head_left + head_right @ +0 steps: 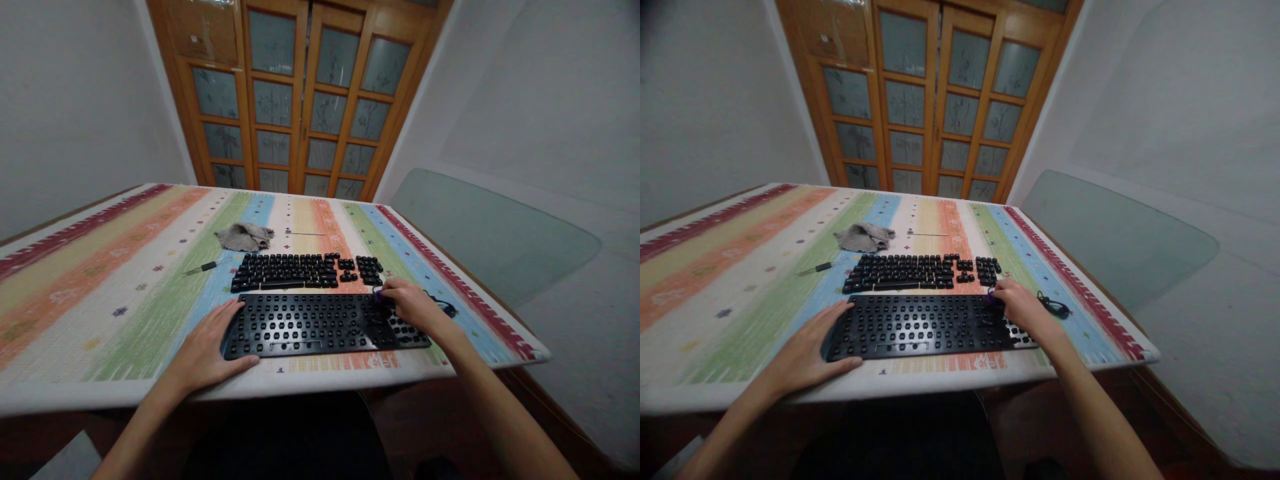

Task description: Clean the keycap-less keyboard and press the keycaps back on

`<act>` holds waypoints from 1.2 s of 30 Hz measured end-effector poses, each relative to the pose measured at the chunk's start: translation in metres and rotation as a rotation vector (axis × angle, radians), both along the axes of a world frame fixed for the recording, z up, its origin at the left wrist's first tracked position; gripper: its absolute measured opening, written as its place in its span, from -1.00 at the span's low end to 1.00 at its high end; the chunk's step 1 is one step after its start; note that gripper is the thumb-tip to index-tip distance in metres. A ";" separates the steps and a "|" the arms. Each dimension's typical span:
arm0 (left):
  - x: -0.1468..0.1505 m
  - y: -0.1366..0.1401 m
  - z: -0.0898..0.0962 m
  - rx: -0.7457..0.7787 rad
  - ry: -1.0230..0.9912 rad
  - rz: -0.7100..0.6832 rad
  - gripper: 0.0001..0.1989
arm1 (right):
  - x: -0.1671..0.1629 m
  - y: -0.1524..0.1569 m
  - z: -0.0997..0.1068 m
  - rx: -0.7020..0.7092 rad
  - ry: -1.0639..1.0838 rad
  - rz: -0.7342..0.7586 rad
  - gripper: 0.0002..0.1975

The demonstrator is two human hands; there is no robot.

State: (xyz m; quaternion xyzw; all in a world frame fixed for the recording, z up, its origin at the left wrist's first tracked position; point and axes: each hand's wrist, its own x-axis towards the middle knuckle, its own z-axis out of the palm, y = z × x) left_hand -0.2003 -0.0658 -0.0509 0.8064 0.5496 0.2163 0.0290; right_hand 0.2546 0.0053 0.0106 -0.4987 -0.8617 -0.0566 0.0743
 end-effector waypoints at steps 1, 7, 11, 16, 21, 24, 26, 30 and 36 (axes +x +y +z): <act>0.000 0.000 -0.001 0.002 -0.002 0.000 -0.04 | 0.002 0.001 0.002 0.044 -0.001 -0.074 -0.57; 0.000 0.002 -0.002 0.003 -0.009 -0.002 -0.03 | 0.007 -0.009 -0.008 0.220 0.064 -0.272 -0.72; 0.001 0.001 0.001 0.003 0.004 -0.008 -0.04 | 0.002 -0.030 -0.034 0.232 0.037 -0.241 -0.62; -0.001 0.001 0.001 0.017 -0.005 -0.007 -0.04 | 0.010 -0.042 -0.037 0.210 0.076 -0.076 -0.55; -0.002 0.002 -0.001 0.013 0.009 -0.006 -0.04 | 0.031 -0.034 -0.006 0.082 0.197 -0.020 -0.59; -0.002 0.002 -0.002 0.012 0.001 -0.002 -0.04 | 0.029 -0.030 0.004 0.226 0.295 -0.154 -0.64; -0.001 0.002 -0.001 0.003 0.004 0.004 -0.03 | 0.020 -0.029 0.000 0.278 0.326 -0.147 -0.64; -0.001 0.002 0.000 -0.018 0.013 0.016 -0.02 | 0.001 -0.032 -0.025 0.208 0.281 -0.001 -0.55; -0.002 0.003 -0.003 -0.001 -0.002 0.002 -0.03 | -0.001 -0.037 -0.033 0.103 0.175 -0.013 -0.51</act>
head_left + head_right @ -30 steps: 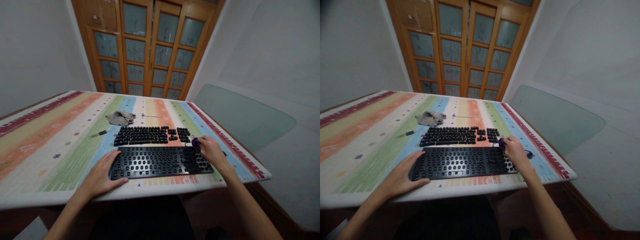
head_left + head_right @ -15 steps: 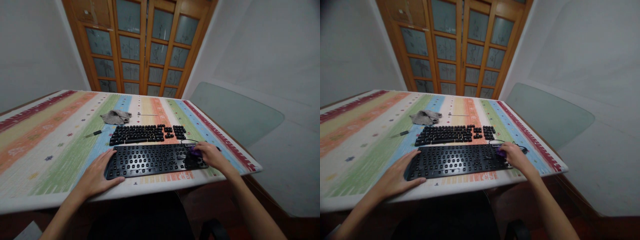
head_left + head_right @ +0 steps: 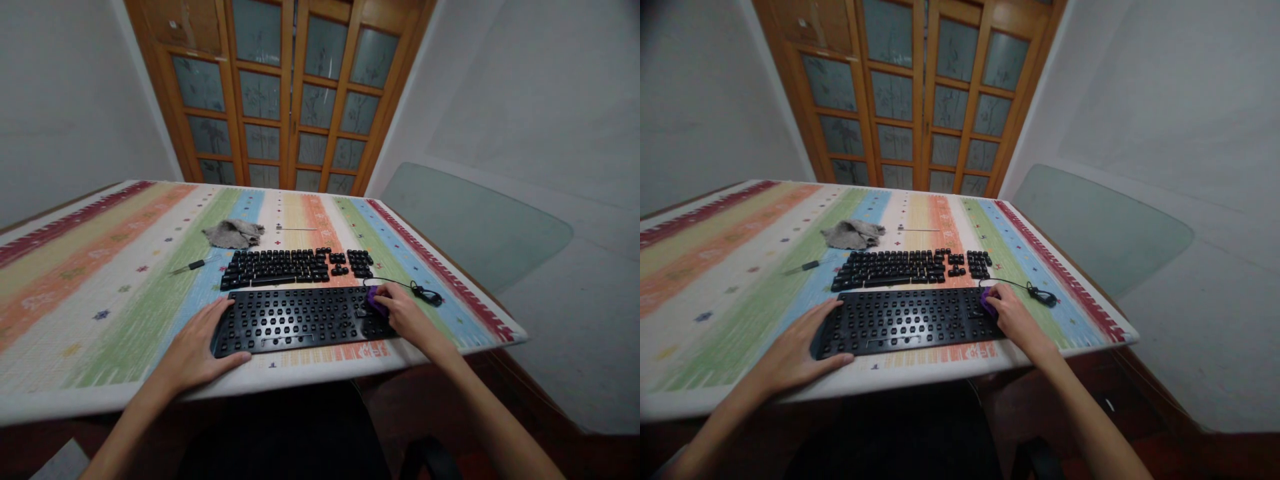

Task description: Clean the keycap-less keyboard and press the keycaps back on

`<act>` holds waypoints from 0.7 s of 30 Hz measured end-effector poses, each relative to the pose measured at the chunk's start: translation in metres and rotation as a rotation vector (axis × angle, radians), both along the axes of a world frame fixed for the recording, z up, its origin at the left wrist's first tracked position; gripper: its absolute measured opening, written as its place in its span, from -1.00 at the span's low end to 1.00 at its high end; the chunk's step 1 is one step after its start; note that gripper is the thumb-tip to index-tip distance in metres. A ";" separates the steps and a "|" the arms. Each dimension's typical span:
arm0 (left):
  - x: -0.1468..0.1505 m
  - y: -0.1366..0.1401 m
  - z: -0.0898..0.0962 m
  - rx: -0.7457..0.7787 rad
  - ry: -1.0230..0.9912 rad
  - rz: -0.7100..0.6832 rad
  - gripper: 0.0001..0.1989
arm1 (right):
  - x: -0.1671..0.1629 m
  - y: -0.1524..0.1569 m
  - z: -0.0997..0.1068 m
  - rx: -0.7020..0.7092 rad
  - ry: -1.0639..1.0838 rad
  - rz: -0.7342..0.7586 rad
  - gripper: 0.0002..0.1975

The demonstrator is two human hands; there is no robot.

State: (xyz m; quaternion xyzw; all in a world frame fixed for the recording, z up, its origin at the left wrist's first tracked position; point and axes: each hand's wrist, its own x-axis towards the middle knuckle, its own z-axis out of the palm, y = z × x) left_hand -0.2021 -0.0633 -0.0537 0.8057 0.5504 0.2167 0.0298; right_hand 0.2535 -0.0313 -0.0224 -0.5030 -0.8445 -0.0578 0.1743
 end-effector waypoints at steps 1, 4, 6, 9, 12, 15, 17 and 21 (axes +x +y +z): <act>0.000 0.000 -0.001 0.011 -0.009 -0.002 -0.03 | 0.001 0.001 0.004 -0.022 -0.018 -0.002 -0.52; 0.000 0.000 -0.001 0.024 -0.024 -0.002 -0.04 | 0.002 0.009 0.021 -0.113 -0.058 0.036 -0.56; 0.001 0.000 0.000 0.012 -0.019 0.002 -0.03 | -0.001 0.015 0.032 -0.158 -0.037 0.066 -0.56; 0.002 -0.001 0.003 -0.008 -0.007 0.006 -0.03 | -0.014 0.019 0.039 -0.124 0.060 0.084 -0.56; 0.002 -0.001 0.004 -0.008 -0.014 0.003 -0.04 | -0.029 0.017 0.031 -0.099 0.101 0.154 -0.55; 0.002 -0.002 0.004 0.003 -0.029 -0.004 -0.06 | -0.034 0.012 0.016 -0.093 0.097 0.184 -0.52; 0.002 -0.002 0.003 0.004 -0.029 -0.003 -0.05 | -0.032 0.009 0.009 -0.076 0.080 0.141 -0.50; 0.002 -0.002 0.004 -0.012 -0.013 0.007 -0.04 | -0.026 0.006 0.005 -0.059 0.036 0.043 -0.48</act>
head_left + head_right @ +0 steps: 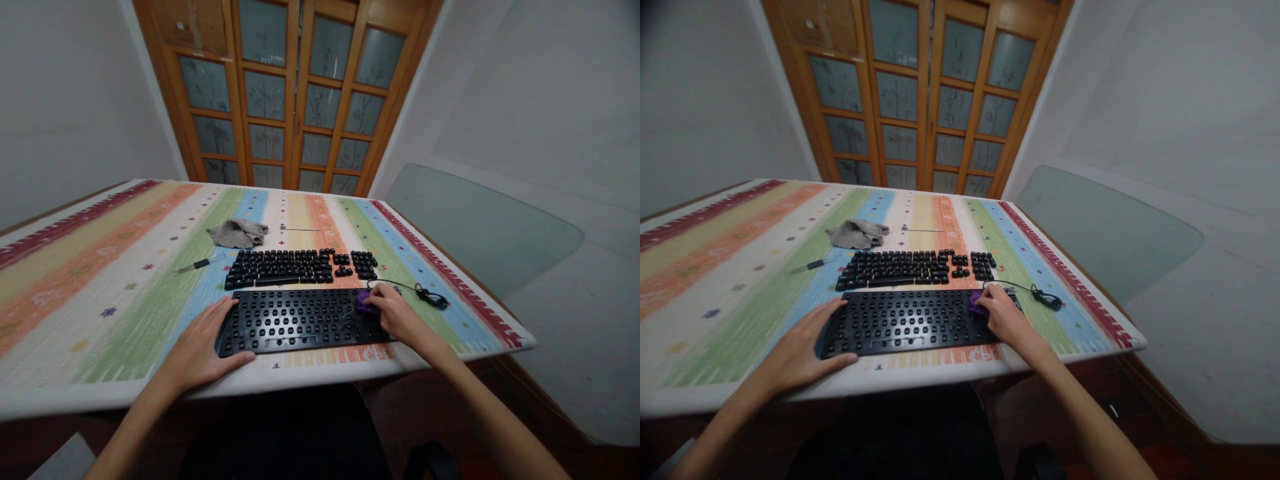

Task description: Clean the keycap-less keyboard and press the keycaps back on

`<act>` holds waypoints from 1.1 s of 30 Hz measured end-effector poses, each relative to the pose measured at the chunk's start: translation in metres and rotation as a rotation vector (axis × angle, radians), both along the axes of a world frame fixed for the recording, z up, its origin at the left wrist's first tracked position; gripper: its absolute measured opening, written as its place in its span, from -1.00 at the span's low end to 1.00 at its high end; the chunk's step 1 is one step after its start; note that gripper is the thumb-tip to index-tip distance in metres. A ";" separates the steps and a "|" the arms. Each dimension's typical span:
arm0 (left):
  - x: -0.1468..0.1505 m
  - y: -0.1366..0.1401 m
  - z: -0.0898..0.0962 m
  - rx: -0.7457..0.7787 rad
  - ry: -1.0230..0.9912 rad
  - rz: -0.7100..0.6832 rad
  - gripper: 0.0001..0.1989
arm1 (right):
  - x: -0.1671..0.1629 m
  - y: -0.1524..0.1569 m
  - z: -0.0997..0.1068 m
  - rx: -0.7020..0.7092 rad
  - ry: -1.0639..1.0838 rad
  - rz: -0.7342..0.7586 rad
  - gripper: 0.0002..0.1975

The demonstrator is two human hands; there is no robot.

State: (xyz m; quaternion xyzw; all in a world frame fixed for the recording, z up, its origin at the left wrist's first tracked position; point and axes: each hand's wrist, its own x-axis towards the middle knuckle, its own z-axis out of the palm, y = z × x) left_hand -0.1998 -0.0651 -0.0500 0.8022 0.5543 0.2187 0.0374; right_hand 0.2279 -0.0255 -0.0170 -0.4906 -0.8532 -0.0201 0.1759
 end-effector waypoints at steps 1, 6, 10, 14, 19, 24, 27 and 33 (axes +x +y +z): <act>0.000 0.000 0.000 -0.003 0.001 0.000 -0.04 | 0.000 0.000 0.000 0.000 -0.011 -0.019 -0.48; 0.001 0.000 0.002 0.004 -0.010 -0.003 -0.04 | -0.012 0.002 0.001 -0.015 -0.089 -0.118 -0.52; 0.001 0.000 0.001 0.020 -0.021 -0.012 -0.05 | -0.008 0.007 0.004 -0.078 0.015 -0.108 -0.56; 0.001 0.001 0.000 0.012 -0.009 -0.008 -0.05 | 0.013 0.012 0.012 -0.149 0.261 -0.131 -0.70; 0.000 0.001 -0.002 0.015 -0.002 -0.004 -0.03 | 0.023 0.005 0.010 0.062 0.318 -0.157 -0.69; -0.001 0.001 -0.003 0.011 0.000 -0.005 -0.03 | 0.009 -0.007 -0.005 0.056 0.120 -0.037 -0.66; -0.001 0.001 -0.003 -0.001 0.007 0.003 -0.01 | 0.003 -0.008 -0.008 0.080 0.014 -0.084 -0.67; 0.001 0.000 -0.001 0.008 0.017 -0.002 -0.02 | 0.004 0.000 -0.001 -0.027 0.037 -0.050 -0.68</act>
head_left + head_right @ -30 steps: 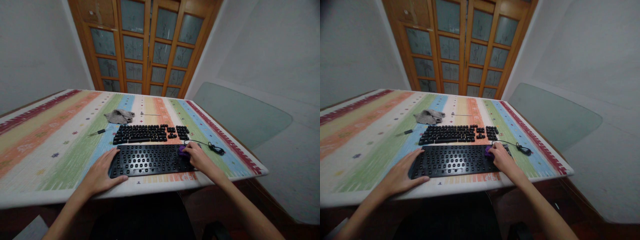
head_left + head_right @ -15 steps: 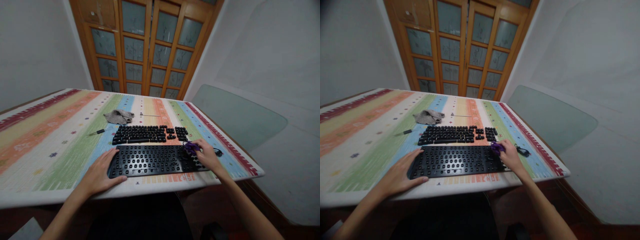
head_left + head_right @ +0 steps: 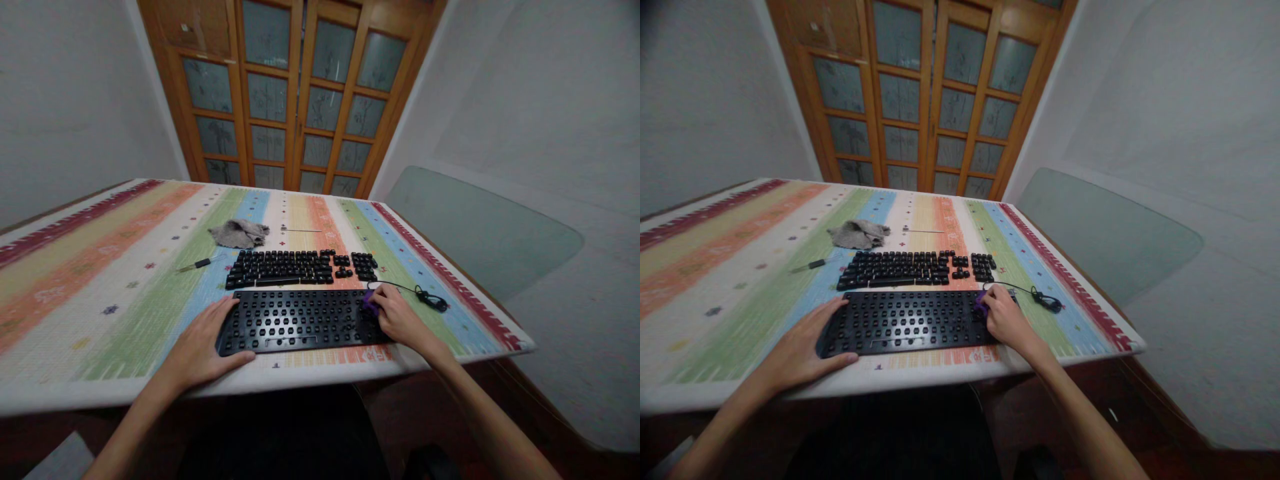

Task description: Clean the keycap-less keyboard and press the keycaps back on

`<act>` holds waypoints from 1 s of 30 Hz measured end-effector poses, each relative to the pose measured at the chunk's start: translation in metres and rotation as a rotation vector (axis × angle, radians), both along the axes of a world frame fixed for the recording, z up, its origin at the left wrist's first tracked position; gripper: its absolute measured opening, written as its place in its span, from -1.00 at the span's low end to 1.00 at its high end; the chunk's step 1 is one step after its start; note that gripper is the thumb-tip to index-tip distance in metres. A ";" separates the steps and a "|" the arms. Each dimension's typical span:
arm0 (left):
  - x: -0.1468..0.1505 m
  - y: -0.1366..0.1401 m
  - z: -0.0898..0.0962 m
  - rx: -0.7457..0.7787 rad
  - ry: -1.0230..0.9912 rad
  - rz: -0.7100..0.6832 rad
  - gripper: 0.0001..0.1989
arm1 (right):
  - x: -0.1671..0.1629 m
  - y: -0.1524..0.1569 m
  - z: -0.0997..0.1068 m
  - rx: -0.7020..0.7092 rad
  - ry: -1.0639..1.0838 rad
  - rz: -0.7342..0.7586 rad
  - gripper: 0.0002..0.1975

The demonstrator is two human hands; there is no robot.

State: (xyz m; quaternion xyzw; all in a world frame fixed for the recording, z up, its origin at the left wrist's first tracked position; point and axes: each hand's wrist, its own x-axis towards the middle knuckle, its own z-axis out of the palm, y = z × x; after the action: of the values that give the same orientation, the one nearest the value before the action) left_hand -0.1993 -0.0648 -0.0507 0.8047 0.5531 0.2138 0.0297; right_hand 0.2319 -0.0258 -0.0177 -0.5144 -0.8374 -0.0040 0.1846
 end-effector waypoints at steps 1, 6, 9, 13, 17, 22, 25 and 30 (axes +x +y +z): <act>0.000 0.000 0.000 0.002 -0.001 0.000 -0.02 | 0.002 0.002 0.001 -0.027 0.039 0.014 -0.68; 0.000 0.000 0.000 0.005 -0.009 -0.001 -0.03 | 0.020 0.016 0.008 -0.217 0.227 0.076 -0.82; 0.000 0.001 0.000 0.000 -0.008 -0.001 -0.03 | 0.025 0.023 0.017 -0.193 0.291 0.073 -0.86; 0.000 0.001 0.000 -0.001 -0.003 -0.003 -0.03 | 0.018 0.020 0.025 -0.008 0.308 0.015 -0.85; 0.000 0.000 0.000 0.004 -0.009 -0.010 -0.04 | 0.004 0.008 0.015 -0.018 0.135 0.096 -0.74; -0.001 0.000 -0.001 -0.003 -0.024 -0.001 -0.04 | -0.005 -0.004 0.005 0.021 -0.142 0.014 -0.65; -0.001 0.000 -0.001 -0.003 -0.024 -0.003 -0.04 | -0.010 -0.007 0.007 0.016 -0.246 -0.036 -0.69; 0.000 0.001 -0.001 -0.003 -0.015 -0.002 -0.04 | -0.014 0.004 0.007 -0.032 -0.228 -0.033 -0.72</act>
State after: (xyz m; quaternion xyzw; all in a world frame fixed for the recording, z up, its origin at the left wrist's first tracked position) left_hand -0.1997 -0.0643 -0.0517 0.8035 0.5524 0.2189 0.0351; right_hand 0.2180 -0.0217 -0.0105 -0.5273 -0.8443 -0.0525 0.0798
